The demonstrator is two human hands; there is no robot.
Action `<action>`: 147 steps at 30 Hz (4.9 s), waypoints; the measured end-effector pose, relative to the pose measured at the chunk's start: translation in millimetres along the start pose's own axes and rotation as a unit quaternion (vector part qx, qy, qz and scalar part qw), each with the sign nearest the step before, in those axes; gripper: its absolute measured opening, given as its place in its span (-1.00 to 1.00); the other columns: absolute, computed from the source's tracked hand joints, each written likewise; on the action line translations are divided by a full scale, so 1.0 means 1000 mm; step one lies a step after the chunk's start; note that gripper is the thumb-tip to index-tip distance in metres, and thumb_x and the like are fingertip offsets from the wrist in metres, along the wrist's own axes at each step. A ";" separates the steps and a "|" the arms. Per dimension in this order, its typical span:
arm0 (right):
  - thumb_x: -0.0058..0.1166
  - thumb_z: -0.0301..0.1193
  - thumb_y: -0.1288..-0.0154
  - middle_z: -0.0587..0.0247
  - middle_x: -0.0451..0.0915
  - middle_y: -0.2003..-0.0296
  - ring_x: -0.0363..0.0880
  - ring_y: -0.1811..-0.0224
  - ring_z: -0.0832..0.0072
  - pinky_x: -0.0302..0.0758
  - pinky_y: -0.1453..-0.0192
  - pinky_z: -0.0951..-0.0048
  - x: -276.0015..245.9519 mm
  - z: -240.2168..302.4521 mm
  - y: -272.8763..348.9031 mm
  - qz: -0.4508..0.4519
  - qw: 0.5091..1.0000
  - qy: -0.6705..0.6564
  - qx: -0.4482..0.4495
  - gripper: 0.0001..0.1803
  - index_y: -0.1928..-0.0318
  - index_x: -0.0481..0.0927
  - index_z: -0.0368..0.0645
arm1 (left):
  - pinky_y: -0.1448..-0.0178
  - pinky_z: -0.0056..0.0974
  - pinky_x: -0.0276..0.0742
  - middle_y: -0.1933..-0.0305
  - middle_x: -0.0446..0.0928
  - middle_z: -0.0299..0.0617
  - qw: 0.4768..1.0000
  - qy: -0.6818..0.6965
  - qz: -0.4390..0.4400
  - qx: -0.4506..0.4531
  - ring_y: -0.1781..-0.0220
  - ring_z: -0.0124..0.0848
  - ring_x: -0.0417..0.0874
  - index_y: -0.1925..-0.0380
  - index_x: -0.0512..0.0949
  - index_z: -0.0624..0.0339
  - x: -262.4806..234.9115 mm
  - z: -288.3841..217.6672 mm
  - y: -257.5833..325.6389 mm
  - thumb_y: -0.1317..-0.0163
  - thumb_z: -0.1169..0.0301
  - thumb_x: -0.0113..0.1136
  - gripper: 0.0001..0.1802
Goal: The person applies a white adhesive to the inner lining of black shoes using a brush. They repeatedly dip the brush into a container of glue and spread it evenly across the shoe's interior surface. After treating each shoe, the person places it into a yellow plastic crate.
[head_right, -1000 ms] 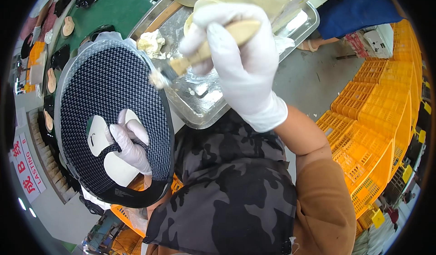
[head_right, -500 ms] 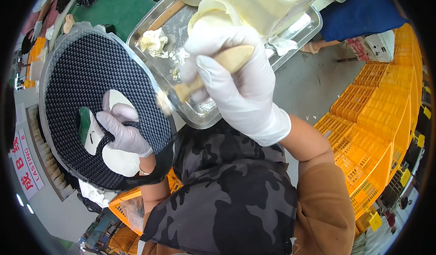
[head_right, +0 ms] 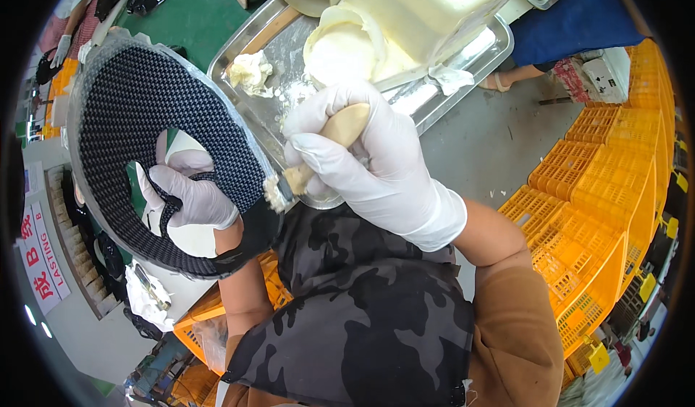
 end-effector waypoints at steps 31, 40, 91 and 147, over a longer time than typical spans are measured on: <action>0.26 -0.41 0.02 0.36 0.56 0.42 0.55 0.42 0.45 0.48 0.42 0.51 0.003 0.043 -0.042 0.116 0.787 0.437 -0.421 -0.66 0.15 0.55 -0.02 | -0.16 0.17 0.36 -0.19 0.21 0.27 0.706 0.660 0.159 -0.202 -0.25 -0.05 0.27 -0.19 0.05 0.51 0.001 -0.011 -0.015 -0.10 -0.26 -0.11 0.00; 0.25 -0.34 -0.01 0.35 0.50 0.46 0.52 0.45 0.39 0.43 0.42 0.50 0.017 0.046 -0.053 0.147 0.803 0.387 -0.429 -0.75 0.34 0.48 -0.12 | -0.08 -0.11 0.48 -0.09 0.32 0.25 0.831 0.531 0.144 -0.081 -0.17 -0.09 0.34 -0.08 0.17 0.64 -0.001 -0.020 0.007 -0.03 -0.36 -0.13 0.09; -0.01 -0.50 -0.25 0.02 0.50 0.21 0.55 0.19 0.37 0.53 0.12 0.42 -0.017 -0.002 -0.038 0.031 0.914 0.178 -0.363 -0.78 0.12 0.35 -0.29 | 0.17 -0.08 0.68 -0.05 0.22 0.53 0.876 0.455 0.119 0.109 -0.09 0.18 0.39 -0.17 0.07 0.36 0.004 -0.007 0.014 -0.36 0.01 -0.54 -0.37; 0.11 -0.18 -0.16 0.28 0.52 0.61 0.50 0.59 0.54 0.43 0.46 0.47 -0.114 0.135 -0.281 -0.156 0.764 0.613 -0.125 -0.71 0.38 0.48 -0.15 | -0.16 -0.16 0.21 0.10 0.49 -0.12 0.876 -0.204 0.432 0.069 0.02 -0.21 0.44 0.06 0.43 0.23 0.047 0.091 -0.028 -0.17 0.27 0.03 -0.63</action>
Point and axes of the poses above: each hand's wrist, its own y-axis away from the middle knuckle, its own x-axis out of the palm, z = x × y, the point moved 1 cm from there along -y, towards the middle knuckle
